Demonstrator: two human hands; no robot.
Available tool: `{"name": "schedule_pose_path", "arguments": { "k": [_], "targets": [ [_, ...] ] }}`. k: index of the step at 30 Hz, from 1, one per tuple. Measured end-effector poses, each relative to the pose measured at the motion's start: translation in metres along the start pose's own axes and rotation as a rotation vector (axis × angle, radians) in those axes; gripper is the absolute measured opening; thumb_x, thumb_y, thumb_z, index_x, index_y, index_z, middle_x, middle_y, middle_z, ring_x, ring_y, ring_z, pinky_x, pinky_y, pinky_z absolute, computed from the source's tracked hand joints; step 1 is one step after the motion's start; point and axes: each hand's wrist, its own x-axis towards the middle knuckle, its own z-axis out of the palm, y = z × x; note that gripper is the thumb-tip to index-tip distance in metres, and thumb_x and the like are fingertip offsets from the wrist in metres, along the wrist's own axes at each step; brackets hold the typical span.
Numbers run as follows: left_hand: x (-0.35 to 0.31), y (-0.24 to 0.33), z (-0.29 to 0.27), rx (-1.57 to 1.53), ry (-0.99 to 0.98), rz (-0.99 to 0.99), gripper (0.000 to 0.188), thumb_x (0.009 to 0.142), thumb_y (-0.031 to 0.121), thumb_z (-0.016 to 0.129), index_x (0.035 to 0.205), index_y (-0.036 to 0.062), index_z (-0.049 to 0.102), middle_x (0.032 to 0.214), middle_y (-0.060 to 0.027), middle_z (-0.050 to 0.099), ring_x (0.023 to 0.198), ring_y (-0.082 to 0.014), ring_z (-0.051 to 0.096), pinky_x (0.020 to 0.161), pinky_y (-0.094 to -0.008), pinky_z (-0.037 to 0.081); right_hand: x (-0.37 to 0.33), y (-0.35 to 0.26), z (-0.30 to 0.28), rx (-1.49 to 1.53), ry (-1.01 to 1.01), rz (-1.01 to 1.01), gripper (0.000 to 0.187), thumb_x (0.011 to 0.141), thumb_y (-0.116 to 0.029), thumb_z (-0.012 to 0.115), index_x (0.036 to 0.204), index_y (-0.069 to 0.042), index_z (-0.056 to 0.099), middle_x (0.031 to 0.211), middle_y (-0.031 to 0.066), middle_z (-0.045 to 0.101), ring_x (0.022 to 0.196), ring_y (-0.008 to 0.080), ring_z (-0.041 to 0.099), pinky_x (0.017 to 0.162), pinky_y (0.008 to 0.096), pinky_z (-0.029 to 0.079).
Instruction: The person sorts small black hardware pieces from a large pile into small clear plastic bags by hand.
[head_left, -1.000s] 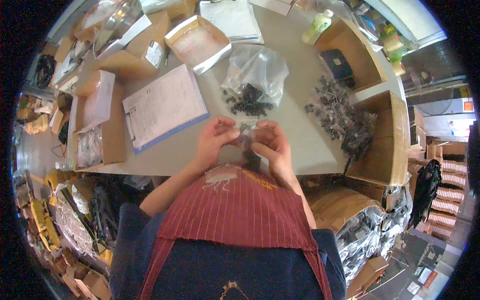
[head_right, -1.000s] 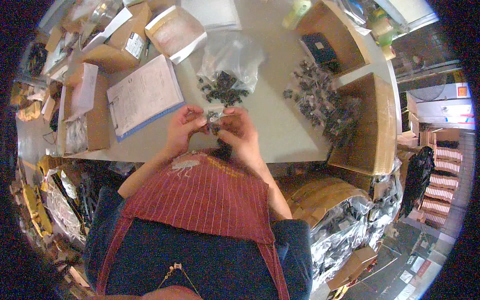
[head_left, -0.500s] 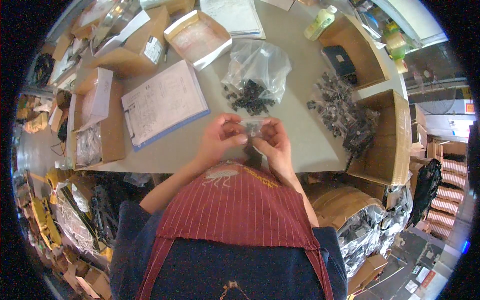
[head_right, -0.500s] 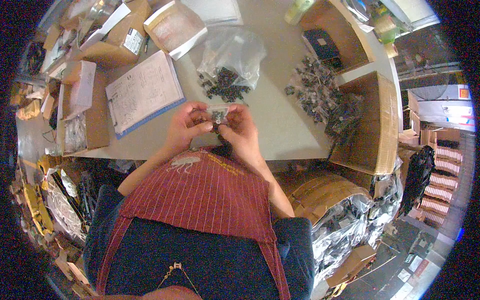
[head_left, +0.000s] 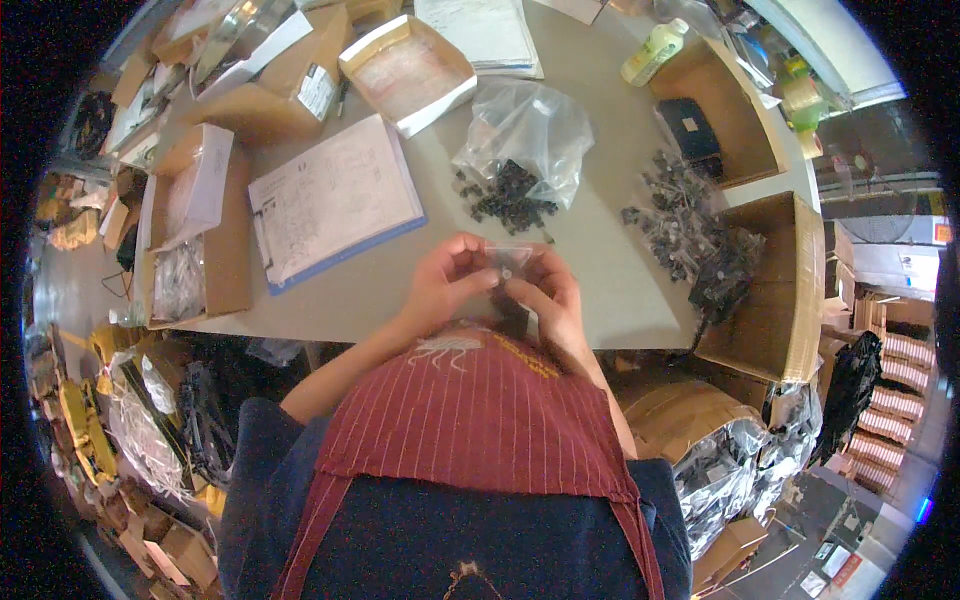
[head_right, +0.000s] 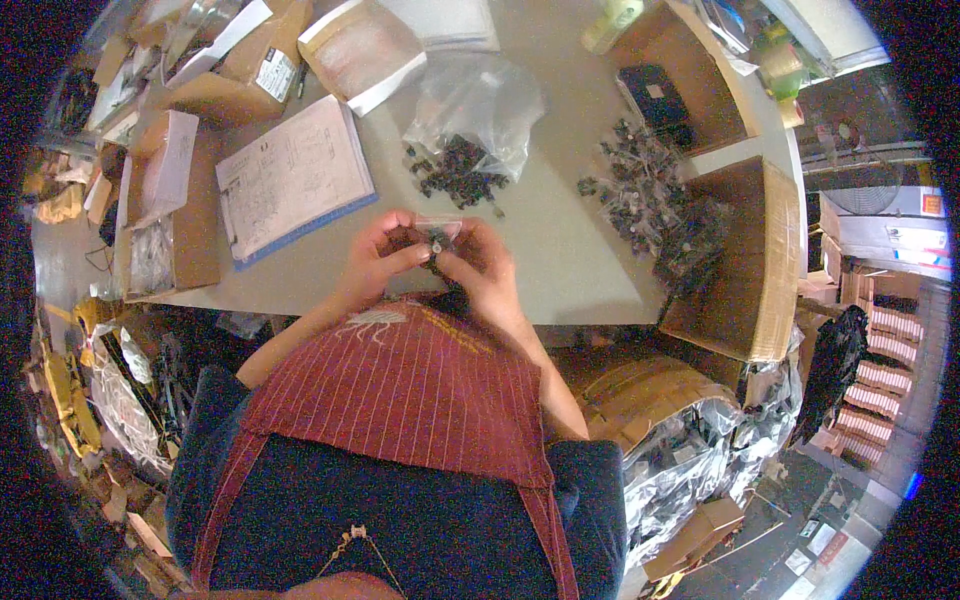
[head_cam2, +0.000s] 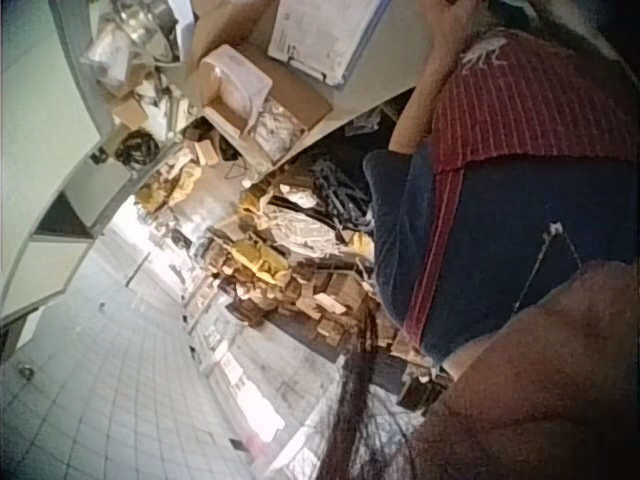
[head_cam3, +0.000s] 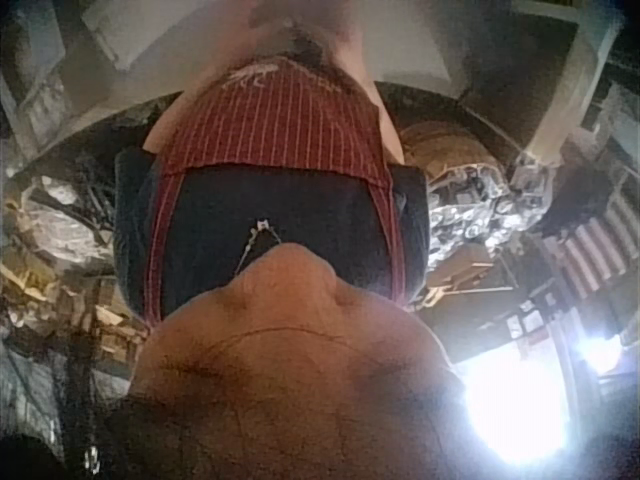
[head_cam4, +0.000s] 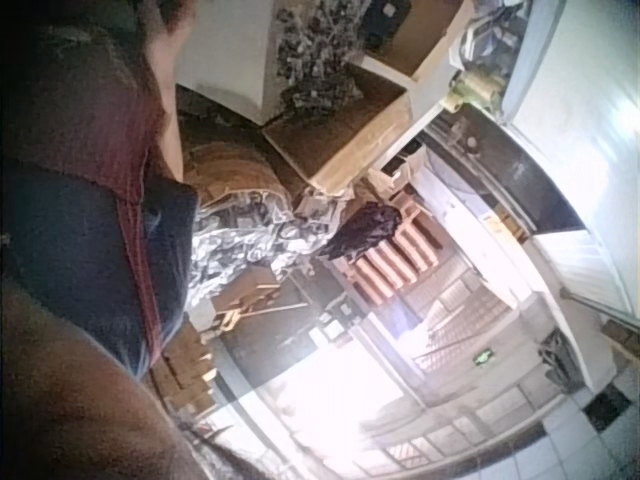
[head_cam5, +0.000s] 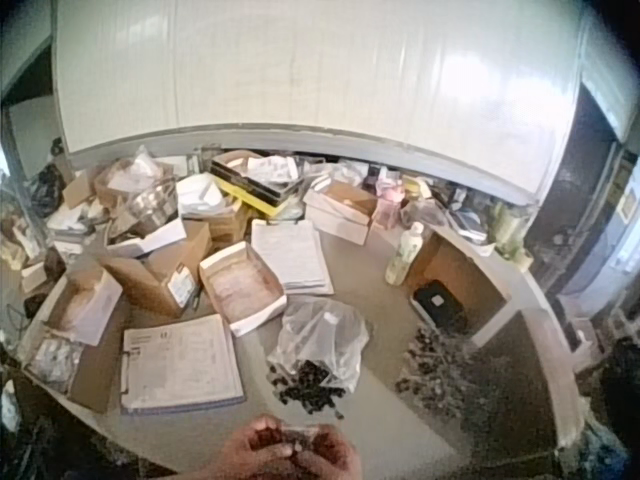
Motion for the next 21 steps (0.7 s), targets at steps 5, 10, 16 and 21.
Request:
{"name": "schedule_pose_path", "arguments": {
  "k": [5, 10, 16, 21],
  "targets": [
    [0.000, -0.001, 0.000, 0.022, -0.020, 0.005, 0.027, 0.087, 0.002, 0.069, 0.111, 0.0035, 0.057, 0.099, -0.0026, 0.064, 0.094, -0.0116, 0.061, 0.084, -0.0285, 0.051, -0.003, -0.002, -0.001, 0.023, 0.046, 0.029, 0.026, 0.089, -0.002, 0.063, 0.114, -0.002, 0.060, 0.103, 0.0048, 0.066, 0.095, 0.0138, 0.060, 0.083, 0.0285, 0.048],
    [0.000, -0.004, 0.000, 0.032, -0.081, 0.019, 0.024, 0.087, 0.005, 0.072, 0.106, 0.0041, 0.057, 0.096, -0.0006, 0.062, 0.089, -0.0092, 0.060, 0.080, -0.0267, 0.050, -0.001, 0.004, -0.003, 0.010, 0.055, -0.003, 0.017, 0.091, -0.003, 0.063, 0.107, -0.002, 0.062, 0.098, 0.0037, 0.066, 0.090, 0.0118, 0.060, 0.080, 0.0276, 0.048],
    [0.008, -0.003, -0.005, 0.154, -0.121, -0.020, 0.015, 0.093, 0.016, 0.067, 0.102, 0.0053, 0.061, 0.088, -0.0007, 0.062, 0.084, -0.0115, 0.061, 0.077, -0.0293, 0.051, 0.006, 0.015, -0.013, -0.035, 0.002, -0.008, 0.012, 0.091, -0.003, 0.064, 0.103, -0.001, 0.062, 0.090, 0.0035, 0.067, 0.081, 0.0107, 0.061, 0.072, 0.0258, 0.048],
    [0.028, -0.018, -0.026, 0.194, -0.114, -0.141, 0.016, 0.097, 0.020, 0.062, 0.099, 0.0037, 0.060, 0.089, -0.0026, 0.065, 0.079, -0.0111, 0.062, 0.072, -0.0282, 0.051, 0.018, 0.012, -0.037, 0.022, 0.141, 0.002, 0.017, 0.088, -0.004, 0.063, 0.105, 0.000, 0.063, 0.094, 0.0090, 0.068, 0.080, 0.0151, 0.064, 0.071, 0.0293, 0.050]
  ]
}}
